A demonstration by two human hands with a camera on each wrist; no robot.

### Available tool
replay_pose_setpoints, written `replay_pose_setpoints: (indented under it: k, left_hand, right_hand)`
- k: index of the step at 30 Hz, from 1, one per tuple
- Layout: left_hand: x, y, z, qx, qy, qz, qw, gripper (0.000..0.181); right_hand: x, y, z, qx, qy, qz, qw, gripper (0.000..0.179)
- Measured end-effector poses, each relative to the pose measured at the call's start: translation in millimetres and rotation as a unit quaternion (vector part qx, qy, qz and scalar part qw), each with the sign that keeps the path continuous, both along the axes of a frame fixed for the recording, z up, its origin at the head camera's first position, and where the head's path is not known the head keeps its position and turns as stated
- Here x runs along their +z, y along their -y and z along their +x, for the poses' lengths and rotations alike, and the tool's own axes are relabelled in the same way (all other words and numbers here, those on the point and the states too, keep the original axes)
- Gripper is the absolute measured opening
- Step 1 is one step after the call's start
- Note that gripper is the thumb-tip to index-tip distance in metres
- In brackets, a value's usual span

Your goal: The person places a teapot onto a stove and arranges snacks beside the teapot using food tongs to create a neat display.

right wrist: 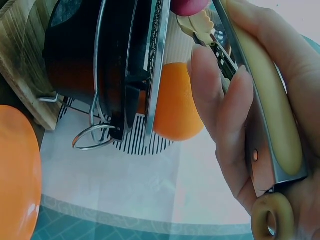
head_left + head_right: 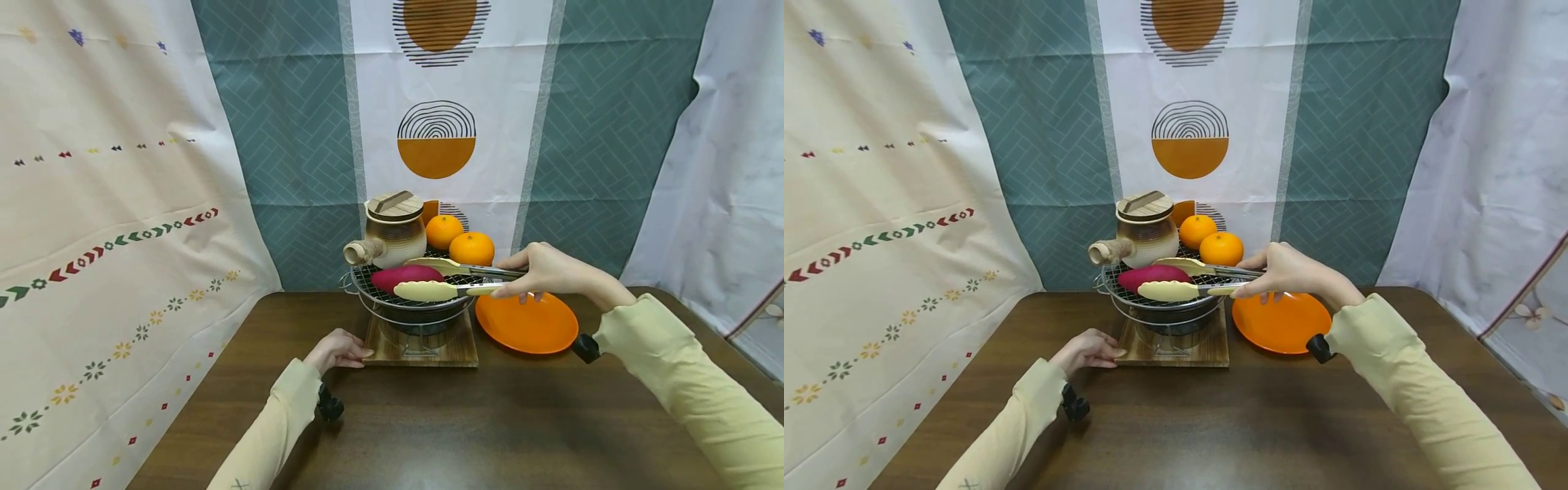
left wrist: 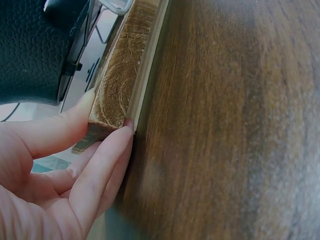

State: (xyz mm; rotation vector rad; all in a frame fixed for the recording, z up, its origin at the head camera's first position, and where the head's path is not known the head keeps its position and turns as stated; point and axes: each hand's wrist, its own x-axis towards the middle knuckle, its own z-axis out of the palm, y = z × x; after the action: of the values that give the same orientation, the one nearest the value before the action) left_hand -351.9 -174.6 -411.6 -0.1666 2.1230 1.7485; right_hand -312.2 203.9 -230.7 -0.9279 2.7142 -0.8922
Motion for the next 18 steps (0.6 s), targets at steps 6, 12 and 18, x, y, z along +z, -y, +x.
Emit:
replay_pose_setpoints:
  k: [6,12,18]
  left_hand:
    - [0.5,0.0,1.0,-0.003,-0.002,-0.003,1.0000,0.047]
    - [0.7,-0.1,-0.3,-0.001,-0.003,-0.007,1.0000,0.046]
    - [-0.3,-0.5,-0.1,0.001,0.002,-0.005,1.0000,0.046]
  right_hand:
    - [-0.4,1.3,1.7,-0.007,-0.001,-0.001,1.0000,0.064]
    - [1.5,1.9,3.0,-0.012,-0.002,0.000,0.9999,0.066]
    - [1.5,2.0,3.0,-0.010,-0.009,0.002,0.9999,0.068]
